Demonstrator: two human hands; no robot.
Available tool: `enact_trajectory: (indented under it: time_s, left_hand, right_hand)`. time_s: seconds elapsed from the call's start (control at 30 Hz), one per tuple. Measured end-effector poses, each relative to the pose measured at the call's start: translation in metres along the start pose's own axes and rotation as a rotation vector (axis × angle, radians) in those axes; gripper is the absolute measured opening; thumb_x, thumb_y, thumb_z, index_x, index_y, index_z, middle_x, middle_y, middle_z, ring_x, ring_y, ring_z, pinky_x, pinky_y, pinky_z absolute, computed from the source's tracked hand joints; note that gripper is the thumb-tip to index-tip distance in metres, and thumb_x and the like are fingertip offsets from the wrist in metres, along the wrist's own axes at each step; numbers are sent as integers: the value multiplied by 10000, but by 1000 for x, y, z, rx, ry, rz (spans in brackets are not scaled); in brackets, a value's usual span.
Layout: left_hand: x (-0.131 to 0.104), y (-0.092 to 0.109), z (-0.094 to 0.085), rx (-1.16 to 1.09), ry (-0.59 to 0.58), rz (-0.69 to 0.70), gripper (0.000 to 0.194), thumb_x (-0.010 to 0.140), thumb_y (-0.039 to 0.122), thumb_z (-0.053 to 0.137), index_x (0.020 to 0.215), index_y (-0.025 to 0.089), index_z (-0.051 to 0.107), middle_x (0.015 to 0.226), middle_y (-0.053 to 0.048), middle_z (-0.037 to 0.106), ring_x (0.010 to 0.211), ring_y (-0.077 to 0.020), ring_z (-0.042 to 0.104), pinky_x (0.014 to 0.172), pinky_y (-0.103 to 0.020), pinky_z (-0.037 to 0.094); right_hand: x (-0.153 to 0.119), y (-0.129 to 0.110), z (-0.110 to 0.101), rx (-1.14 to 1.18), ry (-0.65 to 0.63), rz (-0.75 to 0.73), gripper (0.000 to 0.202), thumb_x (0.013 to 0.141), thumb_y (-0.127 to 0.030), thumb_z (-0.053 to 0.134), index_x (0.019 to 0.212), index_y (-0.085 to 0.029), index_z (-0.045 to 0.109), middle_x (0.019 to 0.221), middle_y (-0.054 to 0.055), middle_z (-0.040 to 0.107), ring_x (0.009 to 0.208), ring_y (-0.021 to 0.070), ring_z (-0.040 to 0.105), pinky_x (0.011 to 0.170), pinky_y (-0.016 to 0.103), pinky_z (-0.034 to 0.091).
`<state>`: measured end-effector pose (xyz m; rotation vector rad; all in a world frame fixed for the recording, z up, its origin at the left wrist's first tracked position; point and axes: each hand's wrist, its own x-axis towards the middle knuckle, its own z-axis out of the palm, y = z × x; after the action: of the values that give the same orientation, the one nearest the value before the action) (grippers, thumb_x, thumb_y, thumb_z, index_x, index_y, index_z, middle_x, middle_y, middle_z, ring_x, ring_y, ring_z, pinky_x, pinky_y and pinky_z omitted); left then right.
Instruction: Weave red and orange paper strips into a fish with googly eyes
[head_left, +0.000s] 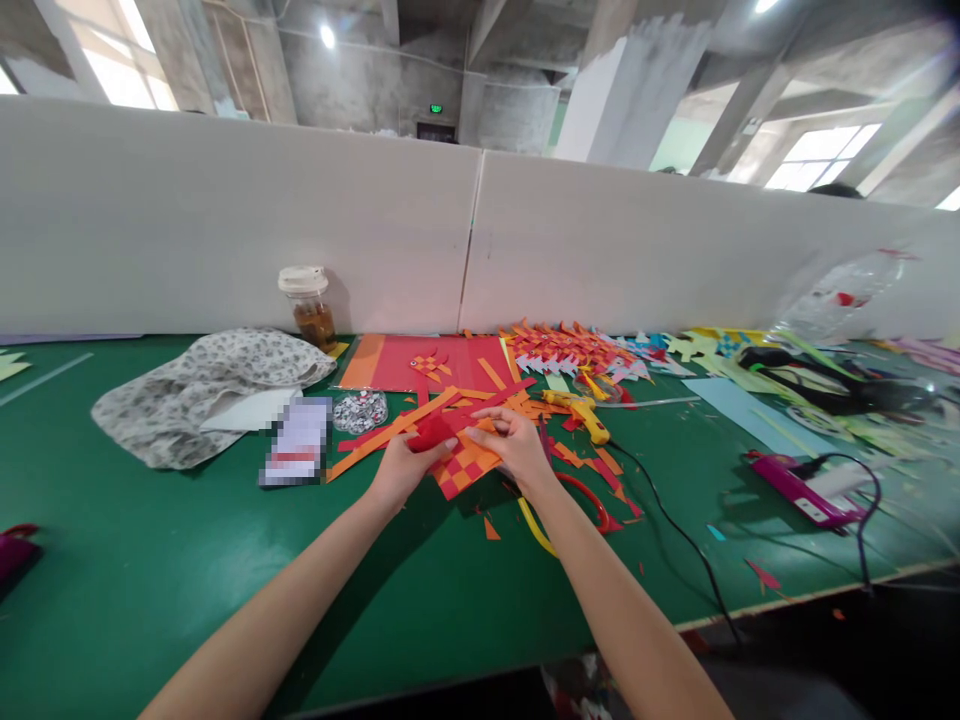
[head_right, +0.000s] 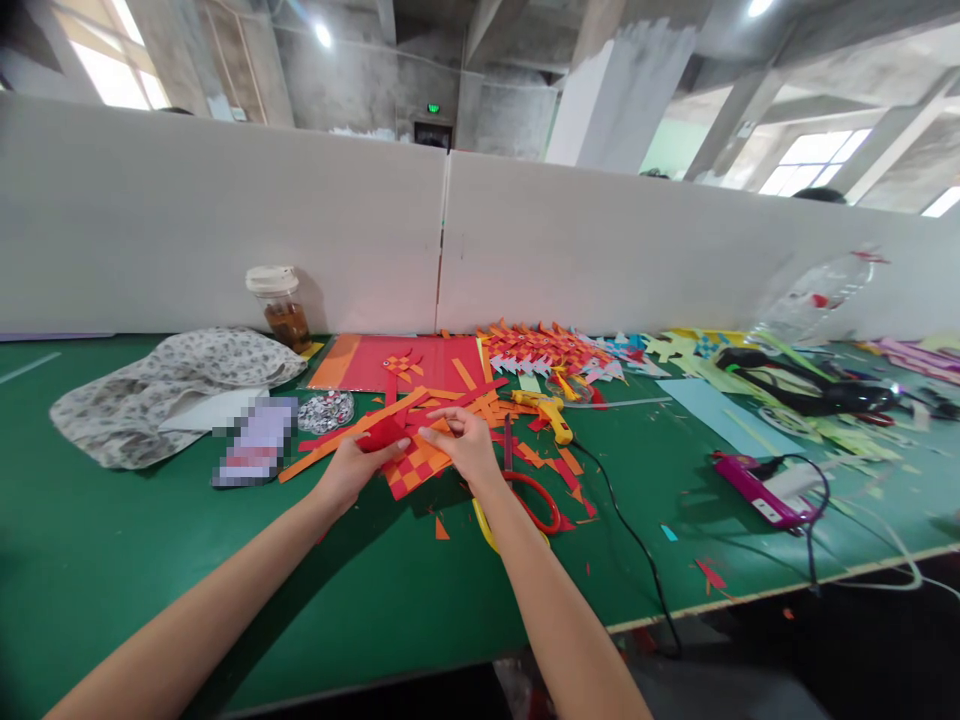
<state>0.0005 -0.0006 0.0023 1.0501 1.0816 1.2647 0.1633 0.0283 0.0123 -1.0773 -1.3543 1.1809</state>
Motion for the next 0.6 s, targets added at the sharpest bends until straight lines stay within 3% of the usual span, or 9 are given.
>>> enact_trajectory:
  time_s: [0.23, 0.43, 0.53, 0.6]
  left_hand:
    - [1, -1, -1, 12, -7, -9, 281, 566, 342, 791, 773, 160, 736, 779, -71, 731, 657, -182, 653, 608, -284, 518]
    - [7, -8, -8, 37, 75, 73, 345, 584, 401, 772, 800, 135, 734, 852, -95, 734, 758, -234, 676, 688, -314, 527]
    - [9, -11, -9, 32, 132, 88, 363, 590, 412, 766, 813, 127, 728, 852, -98, 734, 779, -245, 676, 694, -323, 529]
    - [9, -12, -9, 28, 136, 103, 360, 595, 410, 763, 814, 126, 727, 856, -97, 733, 799, -250, 673, 708, -328, 528]
  right_hand:
    - [1, -6, -3, 15, 68, 16, 467, 530, -408, 784, 894, -182, 599, 600, -35, 596, 596, 143, 582, 589, 268, 459]
    - [4, -7, -6, 69, 93, 120, 524, 557, -378, 780, 992, -206, 542, 810, 8, 647, 725, 154, 626, 635, 265, 491]
    - [2, -7, -3, 68, 33, 215, 604, 501, -324, 810, 1023, -209, 530, 737, -11, 644, 618, 143, 618, 573, 270, 494]
    - [1, -7, -2, 94, 10, 202, 629, 488, -294, 814, 1039, -202, 524, 656, -34, 634, 570, 140, 611, 561, 274, 497]
